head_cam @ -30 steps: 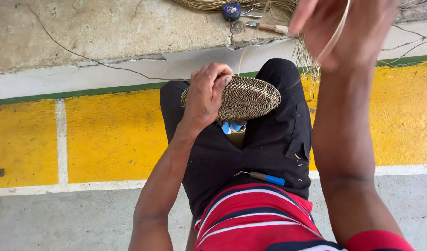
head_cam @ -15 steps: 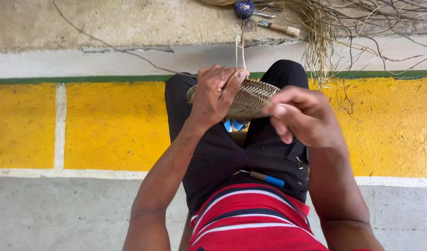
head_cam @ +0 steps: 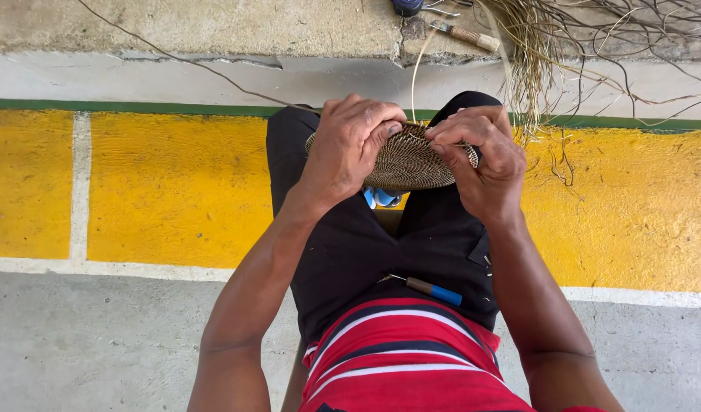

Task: The recorder is weaving a small basket using thin wooden or bamboo strips.

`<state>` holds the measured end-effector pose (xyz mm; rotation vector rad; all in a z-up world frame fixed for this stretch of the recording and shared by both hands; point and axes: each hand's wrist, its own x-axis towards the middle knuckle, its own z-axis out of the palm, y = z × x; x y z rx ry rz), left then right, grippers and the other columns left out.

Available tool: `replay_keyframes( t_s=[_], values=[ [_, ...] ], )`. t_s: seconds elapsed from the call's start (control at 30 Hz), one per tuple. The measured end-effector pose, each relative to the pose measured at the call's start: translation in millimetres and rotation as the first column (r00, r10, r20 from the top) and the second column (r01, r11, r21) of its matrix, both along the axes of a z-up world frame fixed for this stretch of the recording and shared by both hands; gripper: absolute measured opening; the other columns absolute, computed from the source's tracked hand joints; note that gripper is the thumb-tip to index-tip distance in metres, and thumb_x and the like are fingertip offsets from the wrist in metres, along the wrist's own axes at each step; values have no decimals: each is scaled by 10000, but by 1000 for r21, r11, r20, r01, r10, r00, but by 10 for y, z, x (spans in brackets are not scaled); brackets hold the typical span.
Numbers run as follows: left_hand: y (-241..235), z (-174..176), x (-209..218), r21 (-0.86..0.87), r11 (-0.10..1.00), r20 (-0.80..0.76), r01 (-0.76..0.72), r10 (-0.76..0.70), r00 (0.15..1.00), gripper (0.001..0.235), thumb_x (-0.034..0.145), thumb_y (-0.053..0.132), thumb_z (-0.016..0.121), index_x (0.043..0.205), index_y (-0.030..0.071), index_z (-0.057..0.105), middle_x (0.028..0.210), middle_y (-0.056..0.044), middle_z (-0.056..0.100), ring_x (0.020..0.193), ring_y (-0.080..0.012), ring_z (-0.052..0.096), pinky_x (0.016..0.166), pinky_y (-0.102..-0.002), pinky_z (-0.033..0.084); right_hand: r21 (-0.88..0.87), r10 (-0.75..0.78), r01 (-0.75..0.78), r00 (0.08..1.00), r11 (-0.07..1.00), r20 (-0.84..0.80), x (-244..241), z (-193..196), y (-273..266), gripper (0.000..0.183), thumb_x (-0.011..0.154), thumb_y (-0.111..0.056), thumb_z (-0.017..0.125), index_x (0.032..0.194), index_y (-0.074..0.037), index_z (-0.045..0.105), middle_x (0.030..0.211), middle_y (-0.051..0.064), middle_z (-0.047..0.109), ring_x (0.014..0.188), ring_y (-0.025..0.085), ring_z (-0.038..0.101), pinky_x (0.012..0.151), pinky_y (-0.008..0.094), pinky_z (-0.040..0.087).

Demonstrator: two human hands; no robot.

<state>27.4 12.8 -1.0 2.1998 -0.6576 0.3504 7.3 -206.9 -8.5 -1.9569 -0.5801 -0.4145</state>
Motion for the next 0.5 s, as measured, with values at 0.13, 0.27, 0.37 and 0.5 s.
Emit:
replay_keyframes(
  t_s=[0.13,0.27,0.37,0.5],
  values=[
    [-8,-34,-5,-18,1000,-14,-9,9,1000,90,1015,147,677,1097,112,691,951,9,732,868,-171,626,914,-356,416,-9,-20,21,999,1000,41,26,-15,2,193,968,35,795,1039,-86,662,1076,22,743,1086,189,643,1019,340,501],
    [-11,-42,-2,-20,1000,-28,-17,16,999,86,1008,149,692,1086,113,696,938,7,731,836,-167,614,894,-354,418,-27,-42,44,998,999,49,45,-26,-6,186,975,32,797,1044,-88,673,1088,18,752,1100,192,645,966,330,508],
    [-10,-33,-5,-24,1000,-22,-20,19,1000,99,1007,152,690,1098,112,687,969,3,733,854,-167,622,902,-357,421,-9,-44,45,997,999,68,50,-36,23,184,981,24,797,1053,-91,673,1084,17,743,1109,193,643,940,315,534],
    [-18,-63,2,-30,999,-14,-17,17,1000,112,1003,156,691,1103,111,672,974,12,730,879,-167,635,914,-364,421,-52,-76,80,993,995,89,29,-18,21,183,984,28,792,1051,-94,674,1081,19,748,1081,188,652,960,335,534]
  ],
)
